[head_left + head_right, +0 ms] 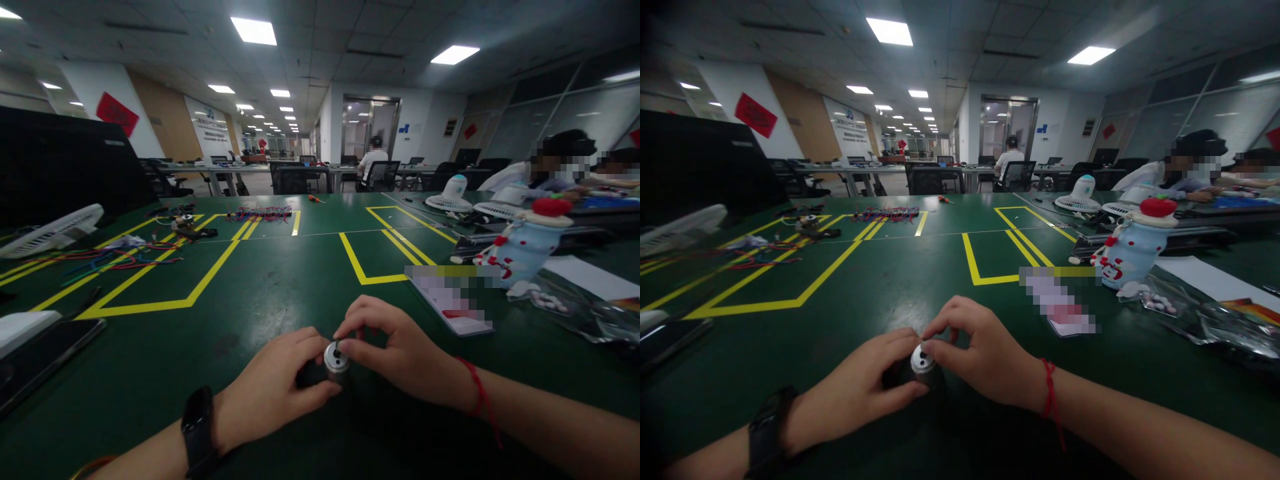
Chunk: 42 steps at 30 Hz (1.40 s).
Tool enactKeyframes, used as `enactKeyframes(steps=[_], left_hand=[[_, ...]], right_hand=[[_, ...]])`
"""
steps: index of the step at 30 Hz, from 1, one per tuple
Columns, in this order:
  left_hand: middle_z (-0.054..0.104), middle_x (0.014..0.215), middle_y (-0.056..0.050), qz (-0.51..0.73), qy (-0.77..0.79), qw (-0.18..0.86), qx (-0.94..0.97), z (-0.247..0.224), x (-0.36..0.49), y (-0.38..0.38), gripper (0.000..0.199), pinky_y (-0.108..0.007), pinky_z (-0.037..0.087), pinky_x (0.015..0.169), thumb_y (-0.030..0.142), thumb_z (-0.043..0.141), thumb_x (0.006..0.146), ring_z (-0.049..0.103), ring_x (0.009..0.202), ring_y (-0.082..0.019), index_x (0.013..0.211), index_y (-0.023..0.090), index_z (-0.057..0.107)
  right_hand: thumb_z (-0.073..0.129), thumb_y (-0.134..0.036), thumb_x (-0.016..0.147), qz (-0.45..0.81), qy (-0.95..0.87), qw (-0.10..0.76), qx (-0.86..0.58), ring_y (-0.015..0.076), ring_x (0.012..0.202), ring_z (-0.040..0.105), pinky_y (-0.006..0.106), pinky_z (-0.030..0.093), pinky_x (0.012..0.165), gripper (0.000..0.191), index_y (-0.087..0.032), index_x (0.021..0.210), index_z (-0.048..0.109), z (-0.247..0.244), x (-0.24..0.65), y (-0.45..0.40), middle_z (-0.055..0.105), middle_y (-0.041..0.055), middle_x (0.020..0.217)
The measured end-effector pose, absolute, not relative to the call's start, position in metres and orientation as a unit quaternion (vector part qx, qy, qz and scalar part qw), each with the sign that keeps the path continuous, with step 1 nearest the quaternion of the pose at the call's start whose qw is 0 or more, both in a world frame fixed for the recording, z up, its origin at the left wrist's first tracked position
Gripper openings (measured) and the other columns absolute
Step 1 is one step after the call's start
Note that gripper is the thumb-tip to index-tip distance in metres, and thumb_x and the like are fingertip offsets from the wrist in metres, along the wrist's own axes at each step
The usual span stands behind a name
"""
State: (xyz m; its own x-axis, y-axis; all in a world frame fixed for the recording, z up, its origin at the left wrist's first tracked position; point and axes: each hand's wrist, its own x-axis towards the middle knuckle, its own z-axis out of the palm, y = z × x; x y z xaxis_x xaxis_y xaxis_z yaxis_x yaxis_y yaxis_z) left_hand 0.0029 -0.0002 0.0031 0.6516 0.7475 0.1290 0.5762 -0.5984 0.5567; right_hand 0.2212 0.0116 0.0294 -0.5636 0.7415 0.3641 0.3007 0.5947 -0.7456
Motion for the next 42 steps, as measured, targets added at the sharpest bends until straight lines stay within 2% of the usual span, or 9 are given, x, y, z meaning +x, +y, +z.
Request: enactKeyframes(steps=[5, 9, 12, 18, 23, 30, 32, 36, 42], left_hand=[[0.057, 0.093, 0.000, 0.180, 0.376, 0.241, 0.876, 0.002, 0.003, 0.000, 0.015, -0.029, 0.039, 0.071, 0.030, 0.065, 0.088, 0.054, 0.083, -0.018, 0.097, 0.021, 0.057], [0.057, 0.094, 0.000, 0.179, 0.381, 0.243, 0.874, 0.004, 0.003, -0.001, 0.016, -0.029, 0.039, 0.070, 0.031, 0.066, 0.088, 0.053, 0.082, -0.018, 0.097, 0.021, 0.057], [0.057, 0.093, 0.001, 0.180, 0.384, 0.245, 0.872, 0.005, 0.002, -0.002, 0.016, -0.028, 0.038, 0.069, 0.032, 0.066, 0.088, 0.053, 0.080, -0.017, 0.095, 0.021, 0.057], [0.057, 0.092, 0.001, 0.180, 0.387, 0.251, 0.869, 0.006, 0.003, -0.001, 0.016, -0.028, 0.037, 0.068, 0.033, 0.067, 0.088, 0.053, 0.080, -0.017, 0.096, 0.022, 0.057], [0.057, 0.094, 0.001, 0.178, 0.386, 0.258, 0.867, 0.006, 0.002, -0.002, 0.017, -0.028, 0.038, 0.070, 0.033, 0.066, 0.088, 0.053, 0.082, -0.017, 0.097, 0.022, 0.057], [0.058, 0.092, 0.001, 0.179, 0.387, 0.251, 0.869, 0.008, 0.003, -0.003, 0.015, -0.027, 0.038, 0.068, 0.034, 0.065, 0.089, 0.053, 0.080, -0.017, 0.095, 0.021, 0.058], [0.058, 0.091, 0.000, 0.181, 0.384, 0.249, 0.871, 0.007, 0.004, -0.003, 0.016, -0.027, 0.038, 0.067, 0.035, 0.063, 0.090, 0.053, 0.079, -0.017, 0.094, 0.021, 0.058], [0.058, 0.091, -0.001, 0.185, 0.378, 0.242, 0.874, 0.005, 0.004, -0.002, 0.016, -0.028, 0.040, 0.069, 0.034, 0.063, 0.089, 0.053, 0.080, -0.018, 0.094, 0.020, 0.058], [0.058, 0.090, -0.001, 0.179, 0.384, 0.237, 0.874, 0.005, 0.004, -0.002, 0.016, -0.028, 0.039, 0.068, 0.033, 0.064, 0.089, 0.053, 0.079, -0.018, 0.094, 0.020, 0.058]], right_hand=[[0.067, -0.016, 0.083, 0.302, -0.849, 0.297, -0.317, 0.0133, 0.083, 0.058, 0.026, 0.047, 0.075, 0.009, -0.019, 0.091, 0.071, 0.035, 0.221, 0.008, 0.060, 0.0017, 0.093], [0.064, -0.025, 0.087, 0.334, -0.812, 0.339, -0.337, 0.0158, 0.089, 0.059, 0.029, 0.047, 0.076, 0.017, -0.020, 0.103, 0.069, 0.033, 0.231, 0.016, 0.061, 0.0043, 0.104], [0.058, -0.033, 0.090, 0.374, -0.743, 0.365, -0.418, 0.0161, 0.080, 0.060, 0.029, 0.047, 0.069, 0.025, -0.020, 0.110, 0.064, 0.023, 0.246, 0.033, 0.065, 0.0038, 0.094], [0.056, -0.033, 0.091, 0.386, -0.691, 0.348, -0.503, 0.0155, 0.076, 0.060, 0.030, 0.047, 0.069, 0.024, -0.015, 0.102, 0.067, 0.003, 0.263, 0.058, 0.067, 0.0038, 0.089], [0.060, -0.032, 0.089, 0.303, -0.784, 0.257, -0.477, 0.0183, 0.083, 0.060, 0.033, 0.046, 0.074, 0.018, -0.018, 0.092, 0.071, 0.003, 0.260, 0.053, 0.068, 0.0041, 0.092], [0.062, -0.020, 0.086, 0.189, -0.875, 0.221, -0.387, 0.0183, 0.086, 0.056, 0.033, 0.043, 0.078, 0.011, -0.018, 0.092, 0.071, 0.005, 0.251, 0.043, 0.064, 0.0049, 0.092], [0.061, -0.021, 0.087, 0.239, -0.864, 0.237, -0.374, 0.0167, 0.081, 0.057, 0.031, 0.044, 0.073, 0.011, -0.017, 0.091, 0.070, 0.007, 0.243, 0.035, 0.064, 0.0046, 0.089], [0.060, -0.034, 0.090, 0.415, -0.757, 0.322, -0.389, 0.0139, 0.070, 0.057, 0.026, 0.045, 0.062, 0.020, -0.016, 0.098, 0.065, 0.011, 0.225, 0.017, 0.063, 0.0024, 0.081], [0.067, -0.028, 0.085, 0.347, -0.791, 0.359, -0.353, 0.0092, 0.063, 0.048, 0.023, 0.038, 0.055, 0.011, -0.018, 0.084, 0.069, 0.019, 0.215, 0.005, 0.055, 0.0002, 0.085]])
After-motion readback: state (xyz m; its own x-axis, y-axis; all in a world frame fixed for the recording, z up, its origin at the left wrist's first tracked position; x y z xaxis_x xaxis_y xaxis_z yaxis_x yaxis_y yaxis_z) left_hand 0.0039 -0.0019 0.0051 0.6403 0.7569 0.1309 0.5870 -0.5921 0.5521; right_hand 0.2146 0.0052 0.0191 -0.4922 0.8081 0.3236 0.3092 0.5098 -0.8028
